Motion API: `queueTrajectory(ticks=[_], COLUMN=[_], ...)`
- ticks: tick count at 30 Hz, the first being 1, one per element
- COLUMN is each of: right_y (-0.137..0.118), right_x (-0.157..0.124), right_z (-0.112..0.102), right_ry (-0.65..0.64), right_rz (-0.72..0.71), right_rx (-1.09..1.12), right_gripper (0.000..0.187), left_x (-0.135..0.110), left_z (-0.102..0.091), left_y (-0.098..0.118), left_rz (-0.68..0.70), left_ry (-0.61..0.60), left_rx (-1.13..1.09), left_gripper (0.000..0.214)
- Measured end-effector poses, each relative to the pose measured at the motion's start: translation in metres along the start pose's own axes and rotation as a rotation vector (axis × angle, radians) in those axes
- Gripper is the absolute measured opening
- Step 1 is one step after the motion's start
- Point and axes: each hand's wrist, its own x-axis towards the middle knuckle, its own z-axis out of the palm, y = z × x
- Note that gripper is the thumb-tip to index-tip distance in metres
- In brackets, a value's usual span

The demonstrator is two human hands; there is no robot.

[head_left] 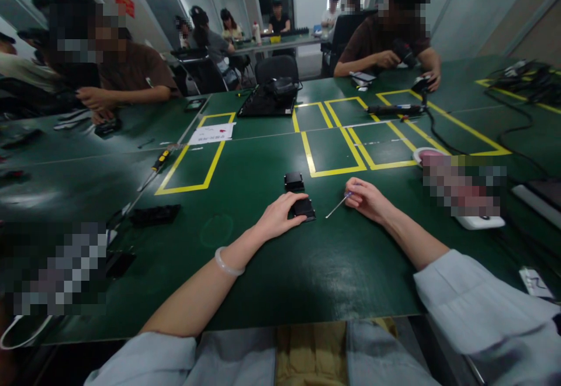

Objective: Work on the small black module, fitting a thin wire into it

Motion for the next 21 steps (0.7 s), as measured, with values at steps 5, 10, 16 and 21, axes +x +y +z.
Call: queueTrajectory(ticks=[5, 10, 16, 21], right_y=[-0.003, -0.001, 0.006, 0.009], right_x=[0.003, 0.009, 0.033, 0.061], right_z=[-0.005, -0.009, -0.014, -0.011], right_ry=[0.026, -0.009, 0.017, 0.082], right_rz=[-0.005, 0.003, -0.027, -0.078], right_rx=[0.004, -0.026, 0.052, 0.117], right_gripper=[0.023, 0.027, 0.03, 0.034], left_x=[0.0, 0.0, 0.002, 0.003], left_z=[0.0, 0.0, 0.0, 0.001], left_y=[0.003, 0.004, 0.003, 0.002], left_rz=[0.007, -0.004, -0.015, -0.009], left_ry=[-0.018, -0.017, -0.022, -0.021], left_rx=[0.01, 0.01, -0.004, -0.002], left_gripper=[0.045, 0.044, 0.042, 0.041])
